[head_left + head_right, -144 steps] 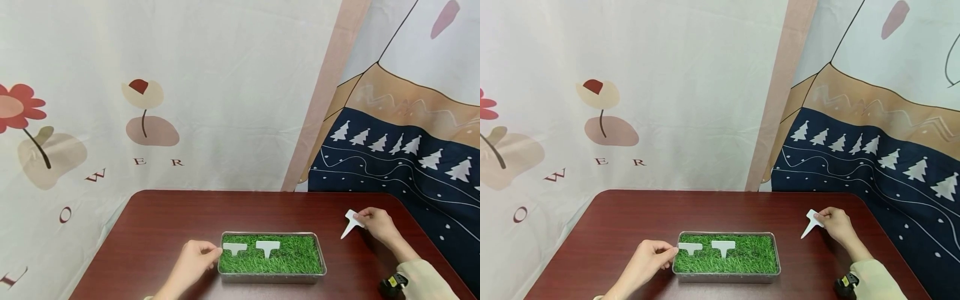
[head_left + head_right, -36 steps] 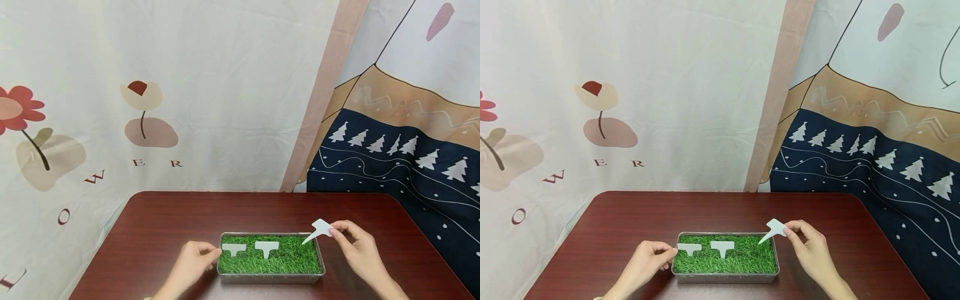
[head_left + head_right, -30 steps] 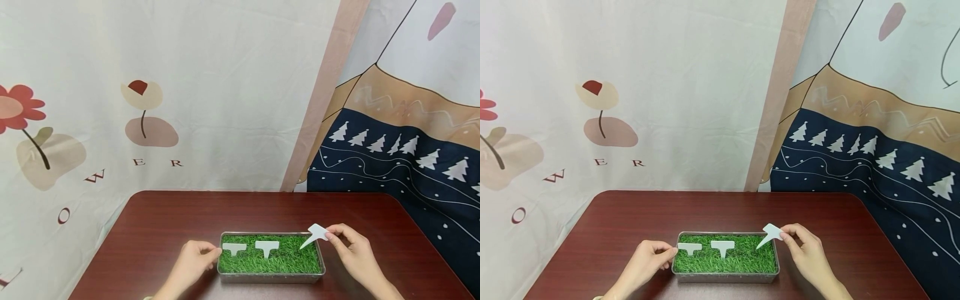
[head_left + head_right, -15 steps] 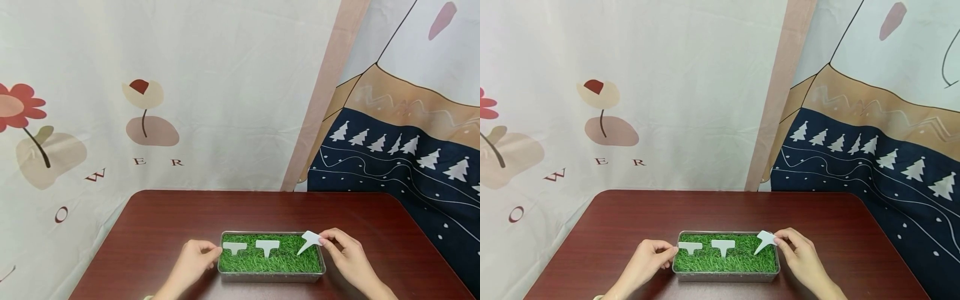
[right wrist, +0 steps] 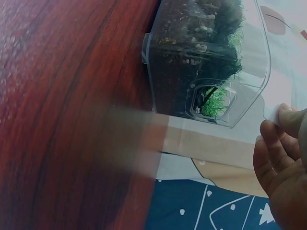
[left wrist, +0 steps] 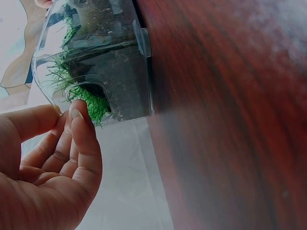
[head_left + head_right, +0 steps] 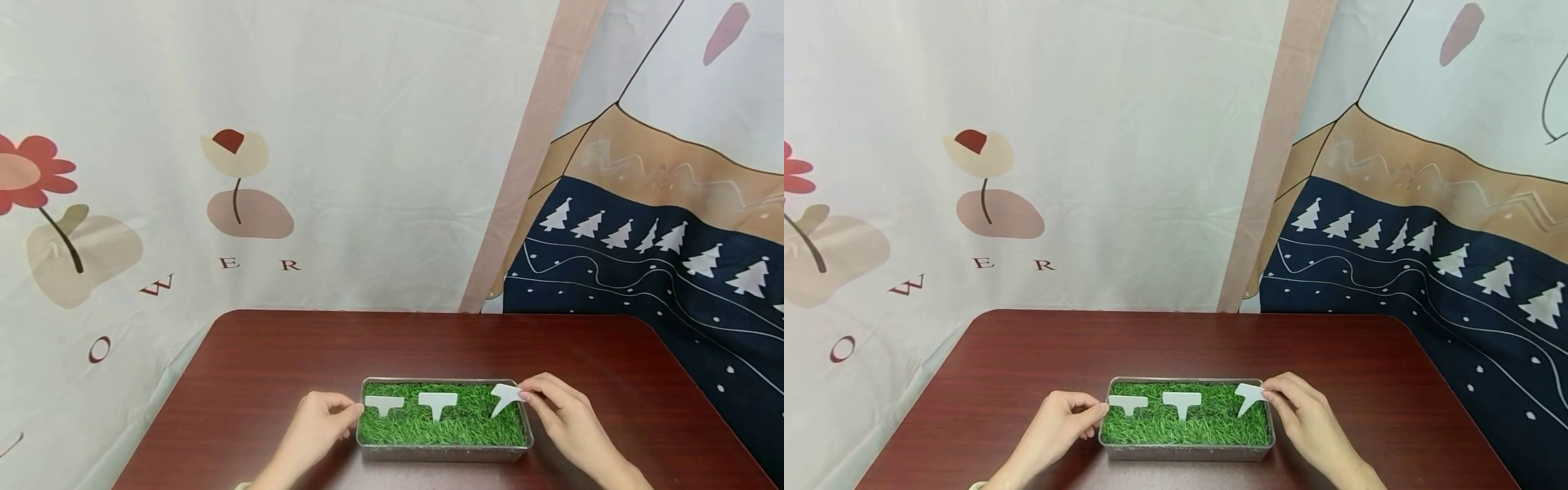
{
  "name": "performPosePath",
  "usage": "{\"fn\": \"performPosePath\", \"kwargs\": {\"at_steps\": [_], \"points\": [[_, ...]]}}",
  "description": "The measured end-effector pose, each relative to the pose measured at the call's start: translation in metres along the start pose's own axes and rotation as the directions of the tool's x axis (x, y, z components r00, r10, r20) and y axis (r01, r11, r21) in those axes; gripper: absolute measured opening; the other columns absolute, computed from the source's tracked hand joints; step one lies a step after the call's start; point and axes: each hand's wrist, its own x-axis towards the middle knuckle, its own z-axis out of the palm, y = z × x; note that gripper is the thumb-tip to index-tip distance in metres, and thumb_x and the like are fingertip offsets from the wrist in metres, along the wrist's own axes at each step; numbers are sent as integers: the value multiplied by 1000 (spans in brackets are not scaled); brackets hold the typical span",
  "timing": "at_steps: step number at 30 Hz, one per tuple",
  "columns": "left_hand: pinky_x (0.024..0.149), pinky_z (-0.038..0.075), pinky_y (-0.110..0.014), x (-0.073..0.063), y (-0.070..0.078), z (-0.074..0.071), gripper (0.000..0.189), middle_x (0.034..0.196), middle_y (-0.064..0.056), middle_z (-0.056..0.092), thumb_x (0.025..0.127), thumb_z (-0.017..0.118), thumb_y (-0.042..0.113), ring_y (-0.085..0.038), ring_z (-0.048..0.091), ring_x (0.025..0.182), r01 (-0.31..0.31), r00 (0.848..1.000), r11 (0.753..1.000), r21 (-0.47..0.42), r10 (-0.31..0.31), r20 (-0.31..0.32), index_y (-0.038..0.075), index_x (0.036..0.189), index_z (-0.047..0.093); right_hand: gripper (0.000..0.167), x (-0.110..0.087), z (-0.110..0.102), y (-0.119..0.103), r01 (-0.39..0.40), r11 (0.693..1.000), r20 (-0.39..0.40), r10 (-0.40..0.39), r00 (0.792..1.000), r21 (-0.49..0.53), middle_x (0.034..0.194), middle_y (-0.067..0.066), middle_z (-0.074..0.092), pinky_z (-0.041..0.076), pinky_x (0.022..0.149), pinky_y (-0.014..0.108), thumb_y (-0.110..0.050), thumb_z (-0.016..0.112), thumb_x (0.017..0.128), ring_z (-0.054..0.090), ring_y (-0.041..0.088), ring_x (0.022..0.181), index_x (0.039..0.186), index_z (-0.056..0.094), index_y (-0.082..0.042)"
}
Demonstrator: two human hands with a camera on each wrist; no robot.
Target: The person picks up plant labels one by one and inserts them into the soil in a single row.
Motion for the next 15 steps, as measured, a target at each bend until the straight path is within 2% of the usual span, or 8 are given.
{"fn": "performPosePath", "kwargs": {"at_steps": [7,12,15], "points": [[57,55,-27,0,0,0,14,68,-2,69,93,77,19,-19,64,60,-3,1000,1000,3,3,1,8,84,78,46,0,2,1,31,999,48,-33,998,45,101,-5,69,50,76,12,22,78,77,62,2,87,107,73,-13],[57,55,-27,0,1,0,14,68,-4,68,93,77,19,-19,63,60,-9,1000,1000,4,9,1,8,83,78,25,-2,5,3,55,997,63,-59,996,60,103,-3,69,51,77,12,8,75,90,63,3,88,107,73,-12],[57,55,-27,0,1,-1,14,68,-4,68,93,77,18,-18,63,60,-9,1000,1000,4,9,2,8,83,78,21,-3,7,4,57,996,75,-62,995,64,104,-4,69,51,79,12,4,74,93,64,4,89,107,73,-12]]}}
